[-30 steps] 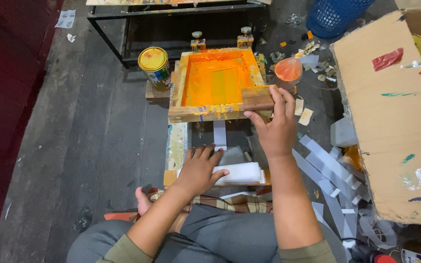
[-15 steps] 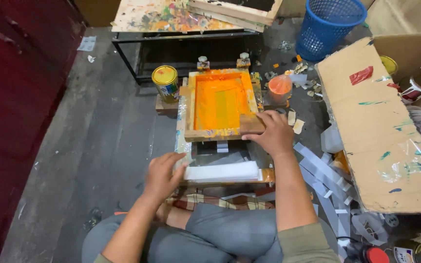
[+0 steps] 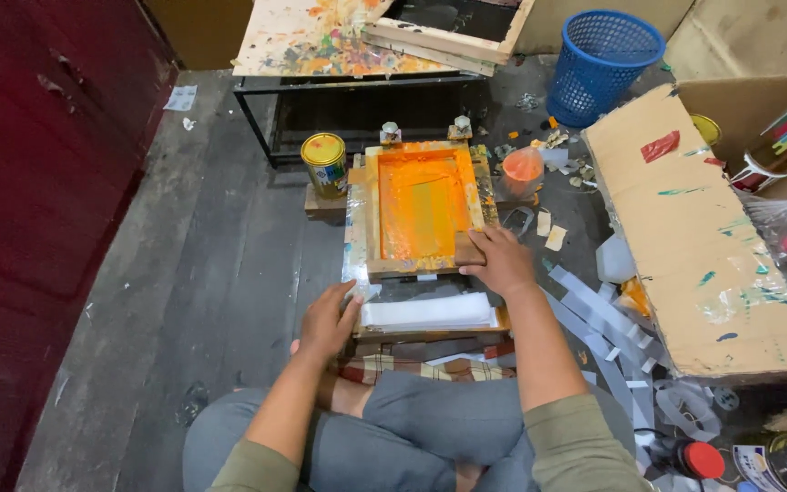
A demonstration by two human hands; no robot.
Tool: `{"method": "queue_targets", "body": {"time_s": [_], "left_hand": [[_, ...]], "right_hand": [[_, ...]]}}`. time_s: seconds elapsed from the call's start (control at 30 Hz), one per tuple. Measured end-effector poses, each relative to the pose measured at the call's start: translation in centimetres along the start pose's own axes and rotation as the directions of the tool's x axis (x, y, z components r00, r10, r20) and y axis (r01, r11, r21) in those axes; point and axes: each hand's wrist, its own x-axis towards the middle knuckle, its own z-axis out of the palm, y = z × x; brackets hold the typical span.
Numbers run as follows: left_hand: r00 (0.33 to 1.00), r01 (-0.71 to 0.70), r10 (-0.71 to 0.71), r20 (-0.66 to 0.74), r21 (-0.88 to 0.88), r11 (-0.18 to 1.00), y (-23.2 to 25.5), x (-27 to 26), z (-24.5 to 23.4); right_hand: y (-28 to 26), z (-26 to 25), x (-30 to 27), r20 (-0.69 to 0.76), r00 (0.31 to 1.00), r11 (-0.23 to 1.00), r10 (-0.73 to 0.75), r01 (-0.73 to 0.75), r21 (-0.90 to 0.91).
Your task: The person sits on the floor and uses a squeegee to spread orange ink across a screen printing frame. They then place a white strip of material under the frame, pull it through, and repeat the process with additional strips.
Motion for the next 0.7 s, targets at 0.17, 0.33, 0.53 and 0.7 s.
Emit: {"method": "queue_targets", "body": {"time_s": [0.17, 0.33, 0.53, 0.7], "left_hand": [[0.997, 0.014, -0.011, 0.078, -0.033, 0.999, 2.4, 0.0, -1.1], [0.990, -0.006, 0.016, 0.141, -0.071, 0.997, 3.6, 1.3, -1.2], [0.980, -0.018, 0.033, 0.197, -0.077, 0.997, 3.2, 3.4, 0.2], [0.982, -0.075, 0.083, 0.167, -0.057, 0.996, -1.0, 5.0, 3.2]], "right_hand": [[-0.3, -1.5, -0.3, 0.045, 0.999, 1.000, -0.009, 0.008, 0.013], [-0.5, -1.5, 1.3, 0.055, 0.998, 1.000, -0.015, 0.014, 0.009], [-4.6, -6.1, 6.3, 0.080, 0.995, 0.985, -0.059, 0.045, 0.168], [-6.9, -5.4, 15.0, 0.087, 0.994, 0.995, -0.069, 0.062, 0.077]]}}
